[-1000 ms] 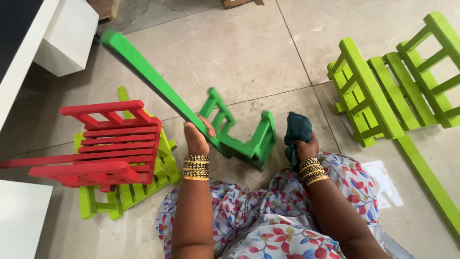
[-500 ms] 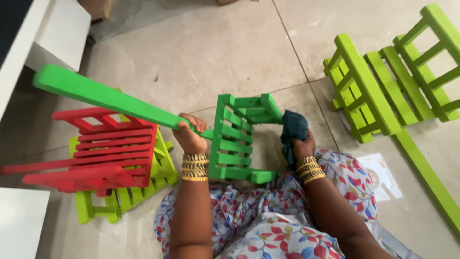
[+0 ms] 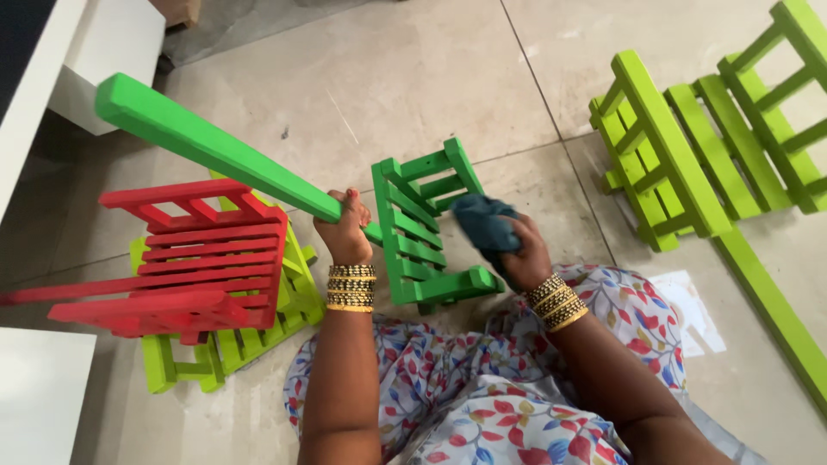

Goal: The person sits on the floor and wipes small painted wooden chairs one at a time with a cloth, turning each chair and running the cloth along the slats, rails and legs before setting it aside and picking up the next chair.

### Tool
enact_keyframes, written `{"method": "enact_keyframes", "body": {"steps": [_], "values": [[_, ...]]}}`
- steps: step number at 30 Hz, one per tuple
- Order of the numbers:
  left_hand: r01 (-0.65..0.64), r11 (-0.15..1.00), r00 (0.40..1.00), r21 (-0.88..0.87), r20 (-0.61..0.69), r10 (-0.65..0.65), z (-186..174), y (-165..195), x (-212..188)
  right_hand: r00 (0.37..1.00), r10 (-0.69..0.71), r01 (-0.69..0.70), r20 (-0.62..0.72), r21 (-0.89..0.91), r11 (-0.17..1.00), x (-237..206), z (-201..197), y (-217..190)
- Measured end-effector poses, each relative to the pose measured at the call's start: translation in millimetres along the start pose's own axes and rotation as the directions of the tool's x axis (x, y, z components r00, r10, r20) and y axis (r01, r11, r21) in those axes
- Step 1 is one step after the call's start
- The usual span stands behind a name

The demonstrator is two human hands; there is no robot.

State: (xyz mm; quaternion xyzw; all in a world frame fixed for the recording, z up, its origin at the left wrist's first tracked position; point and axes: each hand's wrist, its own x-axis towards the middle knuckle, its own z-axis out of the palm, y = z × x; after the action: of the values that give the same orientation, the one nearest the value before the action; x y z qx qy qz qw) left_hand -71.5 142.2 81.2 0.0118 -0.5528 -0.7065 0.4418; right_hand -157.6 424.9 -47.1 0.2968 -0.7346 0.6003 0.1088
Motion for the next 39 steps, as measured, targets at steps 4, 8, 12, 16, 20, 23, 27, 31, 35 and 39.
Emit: {"method": "enact_keyframes", "body": {"steps": [4,8,12,16,20,23,27,31,35,39], "values": [[-0.028,1.000,0.999,-0.013,0.027,0.028,-17.6,9.2,-5.9,0.964,-0.074,0.039,0.257,0.138,0.990,46.9,14.2,-51.1],[-0.029,0.996,0.993,-0.081,0.111,0.038,-33.8,14.7,-8.9,0.848,-0.348,0.375,0.401,0.011,0.927,60.3,60.7,-60.6],[0.039,0.979,0.983,-0.202,0.186,0.000,-56.0,21.9,-10.5,0.673,-0.390,0.631,0.628,-0.213,0.746,26.0,102.9,-14.3],[0.083,0.965,0.978,-0.248,0.208,-0.030,-86.4,31.5,-5.8,0.645,0.042,0.536,0.763,-0.491,0.686,-2.9,102.3,29.2],[0.098,0.962,0.975,-0.256,0.217,-0.041,-106.4,30.2,-0.3,0.754,0.045,0.372,0.656,-0.482,0.793,4.0,87.3,7.5],[0.102,0.954,0.967,-0.282,0.251,-0.029,-108.8,24.5,7.3,0.815,-0.351,0.455,0.461,-0.135,0.880,20.4,92.2,-39.8],[0.132,0.951,0.960,-0.278,0.277,-0.052,-104.5,21.3,6.4,0.491,-0.690,0.821,0.533,-0.017,0.571,22.1,119.2,-75.2],[0.129,0.954,0.957,-0.272,0.287,-0.048,-110.4,28.4,-0.6,0.440,-0.513,0.786,0.737,-0.040,0.617,0.9,127.6,-50.5],[0.094,0.954,0.974,-0.286,0.224,-0.029,-127.6,36.5,-5.0,0.522,-0.070,0.616,0.850,-0.319,0.721,-9.5,112.0,-20.5],[0.072,0.960,0.983,-0.272,0.184,-0.021,-132.0,31.4,2.6,0.744,-0.215,0.500,0.633,-0.314,0.807,2.1,102.2,-33.7]]}}
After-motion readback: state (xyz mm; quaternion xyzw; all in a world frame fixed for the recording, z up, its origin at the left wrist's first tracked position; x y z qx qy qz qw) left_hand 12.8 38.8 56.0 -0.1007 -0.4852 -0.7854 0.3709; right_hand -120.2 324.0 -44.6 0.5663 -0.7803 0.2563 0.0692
